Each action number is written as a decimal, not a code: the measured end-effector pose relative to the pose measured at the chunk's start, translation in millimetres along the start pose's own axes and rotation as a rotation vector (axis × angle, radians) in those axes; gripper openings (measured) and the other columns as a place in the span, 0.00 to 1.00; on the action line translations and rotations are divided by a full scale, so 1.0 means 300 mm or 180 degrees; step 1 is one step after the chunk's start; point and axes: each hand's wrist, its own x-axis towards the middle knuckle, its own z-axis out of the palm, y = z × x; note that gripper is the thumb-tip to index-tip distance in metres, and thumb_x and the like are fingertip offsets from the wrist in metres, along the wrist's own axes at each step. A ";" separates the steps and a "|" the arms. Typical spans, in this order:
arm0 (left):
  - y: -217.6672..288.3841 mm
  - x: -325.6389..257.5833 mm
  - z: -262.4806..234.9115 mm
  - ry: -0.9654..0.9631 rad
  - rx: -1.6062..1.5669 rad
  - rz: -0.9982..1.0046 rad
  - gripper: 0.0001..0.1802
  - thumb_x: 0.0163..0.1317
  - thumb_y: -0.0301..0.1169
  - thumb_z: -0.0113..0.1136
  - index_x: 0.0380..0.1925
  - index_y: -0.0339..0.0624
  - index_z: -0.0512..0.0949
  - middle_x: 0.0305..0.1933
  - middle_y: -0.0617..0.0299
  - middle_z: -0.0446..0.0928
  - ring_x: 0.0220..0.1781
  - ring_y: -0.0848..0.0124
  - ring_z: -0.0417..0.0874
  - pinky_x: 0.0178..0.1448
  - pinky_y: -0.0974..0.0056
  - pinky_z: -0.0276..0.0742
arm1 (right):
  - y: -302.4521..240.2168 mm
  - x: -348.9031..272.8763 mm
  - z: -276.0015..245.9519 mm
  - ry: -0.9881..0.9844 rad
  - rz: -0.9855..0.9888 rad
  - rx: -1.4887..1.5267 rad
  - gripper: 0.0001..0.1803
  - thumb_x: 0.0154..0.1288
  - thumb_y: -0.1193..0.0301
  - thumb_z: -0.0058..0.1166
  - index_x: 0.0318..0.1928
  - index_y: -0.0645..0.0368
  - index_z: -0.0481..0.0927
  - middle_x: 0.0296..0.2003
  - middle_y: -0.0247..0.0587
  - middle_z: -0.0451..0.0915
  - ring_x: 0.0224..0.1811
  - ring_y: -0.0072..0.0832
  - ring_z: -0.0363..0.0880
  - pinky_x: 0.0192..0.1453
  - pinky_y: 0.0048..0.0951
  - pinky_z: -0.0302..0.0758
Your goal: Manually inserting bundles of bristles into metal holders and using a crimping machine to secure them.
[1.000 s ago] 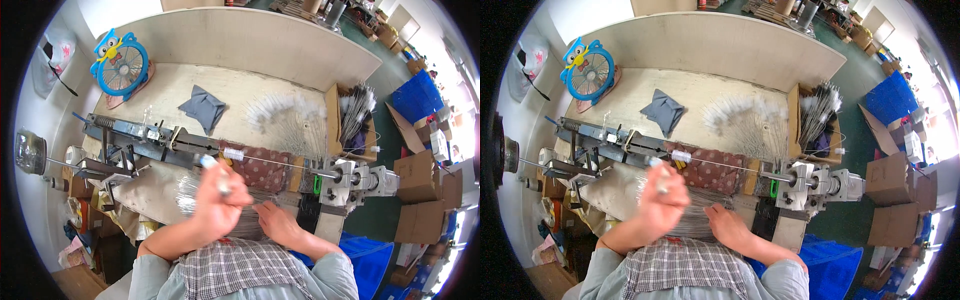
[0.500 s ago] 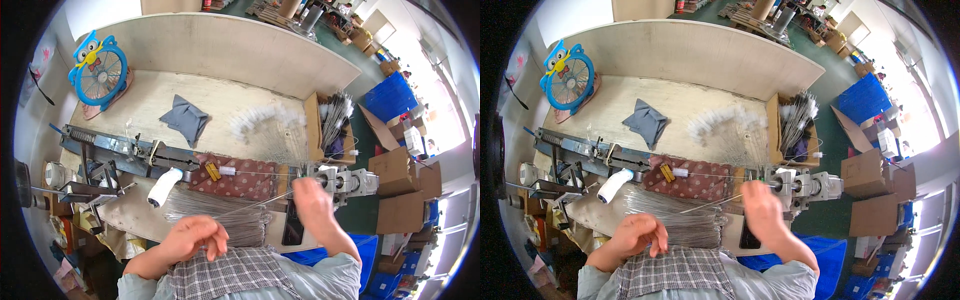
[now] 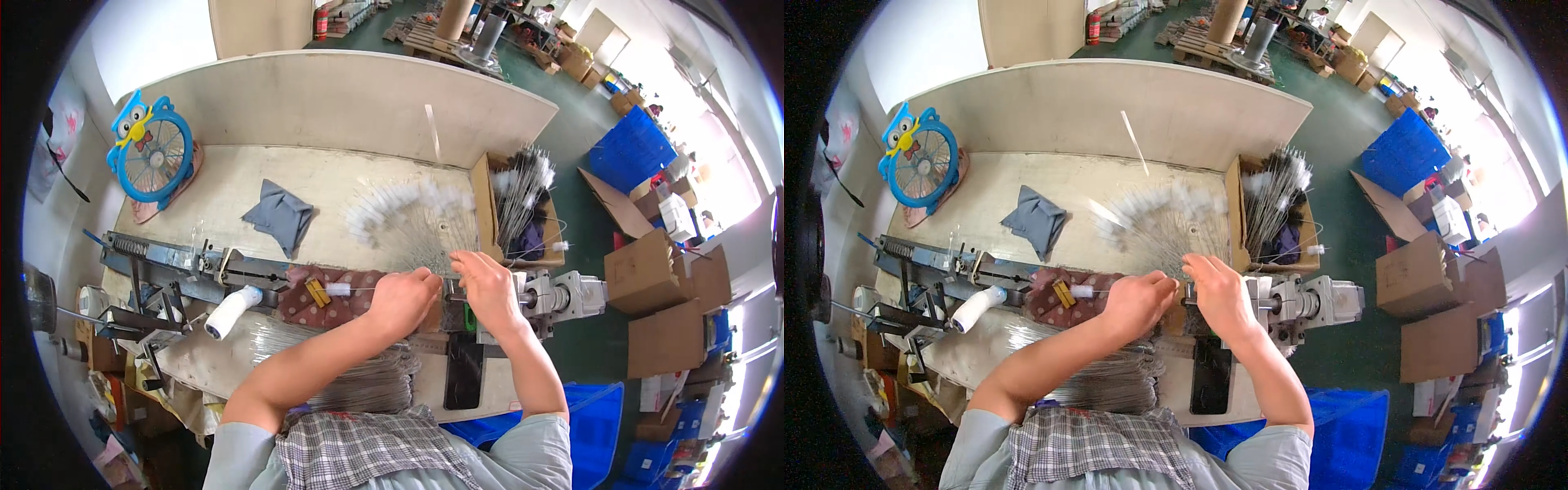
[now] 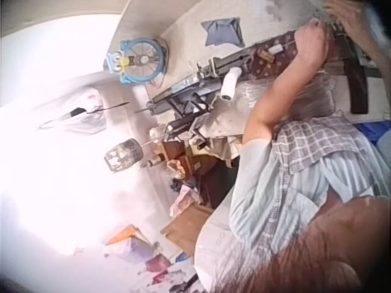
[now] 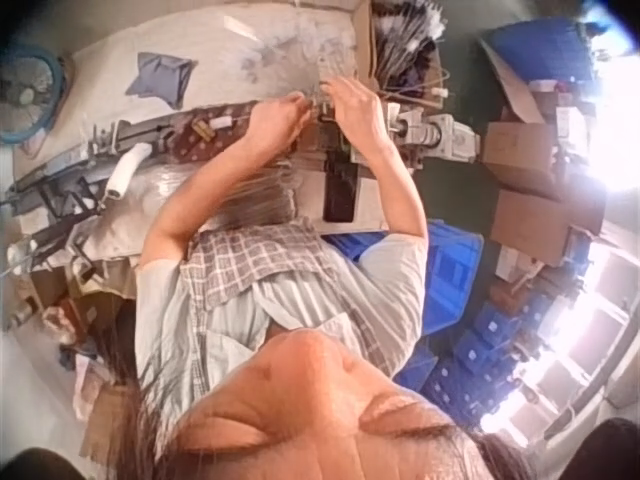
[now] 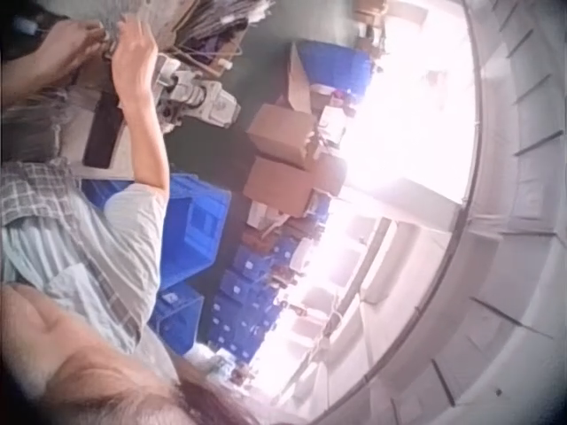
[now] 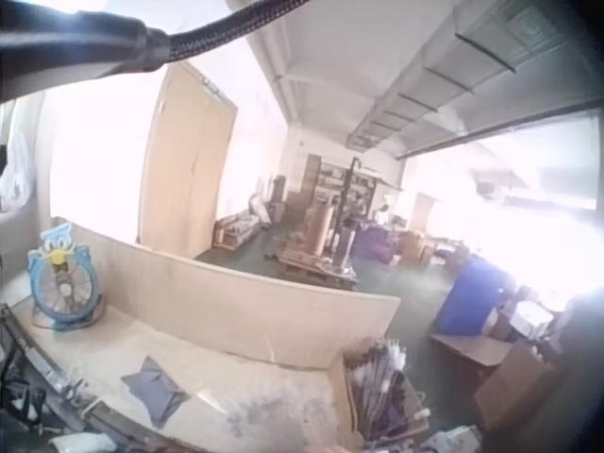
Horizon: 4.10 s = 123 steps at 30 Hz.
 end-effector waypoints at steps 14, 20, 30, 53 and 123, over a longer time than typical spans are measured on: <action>-0.082 -0.060 -0.076 0.0334 -0.0062 0.0249 0.16 0.52 0.33 0.64 0.42 0.45 0.80 0.45 0.53 0.79 0.43 0.58 0.82 0.45 0.59 0.77 | 0.026 0.015 -0.006 -0.0905 0.0432 0.0370 0.08 0.54 0.61 0.58 0.29 0.49 0.85 0.25 0.37 0.81 0.30 0.40 0.77 0.36 0.38 0.74; -0.089 -0.451 -0.287 0.0612 -0.1366 -0.1771 0.09 0.57 0.22 0.59 0.38 0.34 0.80 0.38 0.53 0.81 0.39 0.64 0.83 0.44 0.65 0.79 | -0.133 0.155 0.155 -0.1079 -0.0793 0.0689 0.07 0.49 0.62 0.60 0.26 0.51 0.84 0.25 0.31 0.81 0.34 0.34 0.75 0.40 0.34 0.73; -0.193 -0.553 -0.391 0.2050 -0.4972 -0.3504 0.25 0.66 0.50 0.45 0.38 0.36 0.76 0.27 0.63 0.75 0.27 0.72 0.75 0.36 0.67 0.74 | -0.353 0.192 0.447 -0.0911 -0.0811 0.0281 0.04 0.49 0.68 0.58 0.25 0.53 0.79 0.27 0.30 0.80 0.38 0.36 0.74 0.40 0.37 0.74; -0.199 -0.440 -0.208 0.1129 -0.2427 -0.2856 0.08 0.52 0.25 0.58 0.32 0.34 0.73 0.19 0.62 0.76 0.23 0.72 0.79 0.27 0.66 0.73 | -0.211 -0.017 0.436 -0.1076 -0.0763 0.0650 0.11 0.58 0.71 0.55 0.42 0.60 0.75 0.33 0.44 0.75 0.40 0.42 0.78 0.39 0.39 0.76; -0.106 -0.320 -0.237 0.1914 -0.4876 -0.2956 0.23 0.70 0.47 0.42 0.41 0.37 0.75 0.36 0.60 0.79 0.37 0.72 0.80 0.46 0.68 0.75 | -0.299 0.164 0.352 -0.1112 -0.0188 0.0732 0.11 0.57 0.65 0.55 0.35 0.58 0.82 0.31 0.42 0.80 0.37 0.41 0.76 0.42 0.38 0.73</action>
